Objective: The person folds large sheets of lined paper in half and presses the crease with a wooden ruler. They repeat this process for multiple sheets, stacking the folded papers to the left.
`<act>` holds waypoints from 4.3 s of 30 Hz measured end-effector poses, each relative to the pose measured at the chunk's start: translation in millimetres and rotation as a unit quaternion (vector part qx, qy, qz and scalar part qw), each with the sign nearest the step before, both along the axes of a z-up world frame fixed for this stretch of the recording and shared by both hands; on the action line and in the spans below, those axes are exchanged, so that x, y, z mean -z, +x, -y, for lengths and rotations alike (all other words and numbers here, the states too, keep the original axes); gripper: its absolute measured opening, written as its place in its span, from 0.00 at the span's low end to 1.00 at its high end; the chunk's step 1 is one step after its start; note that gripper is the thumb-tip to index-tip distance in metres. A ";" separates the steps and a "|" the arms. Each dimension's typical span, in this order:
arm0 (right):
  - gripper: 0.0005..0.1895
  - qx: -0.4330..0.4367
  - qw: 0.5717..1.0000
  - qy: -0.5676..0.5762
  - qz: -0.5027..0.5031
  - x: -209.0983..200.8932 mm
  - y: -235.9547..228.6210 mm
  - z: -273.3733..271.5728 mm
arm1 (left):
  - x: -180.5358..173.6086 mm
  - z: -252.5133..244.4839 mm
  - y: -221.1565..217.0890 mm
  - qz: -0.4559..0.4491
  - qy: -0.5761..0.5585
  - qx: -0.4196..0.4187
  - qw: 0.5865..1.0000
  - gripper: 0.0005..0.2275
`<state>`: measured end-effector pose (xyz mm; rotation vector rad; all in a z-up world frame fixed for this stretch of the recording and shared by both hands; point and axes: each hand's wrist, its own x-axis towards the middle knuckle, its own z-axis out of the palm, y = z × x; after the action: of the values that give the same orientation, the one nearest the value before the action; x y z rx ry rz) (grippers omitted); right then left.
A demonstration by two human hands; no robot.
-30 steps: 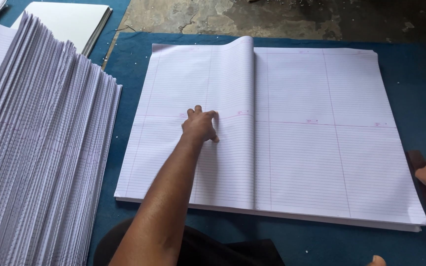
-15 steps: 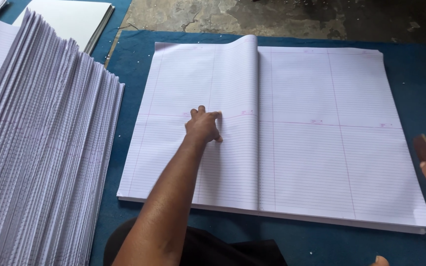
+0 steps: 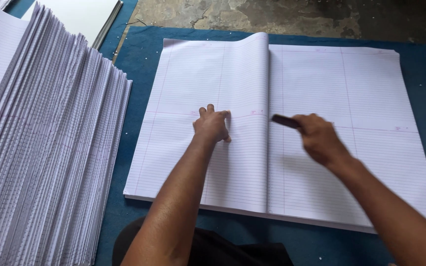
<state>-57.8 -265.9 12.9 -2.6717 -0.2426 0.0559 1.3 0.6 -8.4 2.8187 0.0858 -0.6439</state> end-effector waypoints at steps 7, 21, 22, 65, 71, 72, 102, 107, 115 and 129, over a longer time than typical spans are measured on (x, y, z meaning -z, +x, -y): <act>0.22 -0.130 0.982 -0.106 0.089 7.7 -13.6 -57.6 | -1.2 -0.6 -0.7 0.005 -0.006 0.004 1.000 0.40; 0.26 -0.124 0.986 -0.062 0.092 64.1 -3.4 -18.4 | 0.6 -0.5 -0.8 0.013 -0.011 0.012 1.000 0.40; 0.25 -0.105 0.989 -0.051 0.086 65.2 5.6 -17.2 | 0.1 -0.3 -0.9 0.016 -0.013 0.013 1.000 0.40; 0.28 0.166 0.984 0.055 -0.015 62.2 243.2 -25.9 | -7.0 -0.8 -2.4 -0.014 -0.038 0.012 0.999 0.40; 0.28 0.117 0.987 0.074 -0.083 47.6 185.6 -23.8 | -2.9 -0.1 -3.0 -0.006 -0.044 -0.003 0.999 0.40; 0.28 0.114 0.986 0.081 -0.095 45.7 176.1 -24.8 | -2.9 -0.3 -2.2 -0.008 -0.043 -0.006 0.999 0.41; 0.24 -0.087 0.954 0.064 -0.280 6.7 -80.3 -23.5 | -13.6 6.9 -30.5 0.015 -0.024 -0.096 0.995 0.23; 0.22 -0.094 0.943 0.057 -0.313 4.4 -91.8 -21.3 | -21.2 9.3 -32.7 0.004 -0.023 -0.105 0.994 0.25; 0.25 -0.074 0.920 0.126 -0.365 14.5 -86.8 -10.3 | -16.5 9.0 -32.3 0.018 -0.023 -0.103 0.994 0.25; 0.25 0.302 0.949 0.051 -0.074 48.2 -42.1 90.1 | -13.1 7.4 -29.0 0.018 -0.018 -0.097 0.995 0.26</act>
<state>-100.0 -356.0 -35.4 -2.5066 0.6037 0.0482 -27.7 -6.9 4.7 2.7413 0.3350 -0.5444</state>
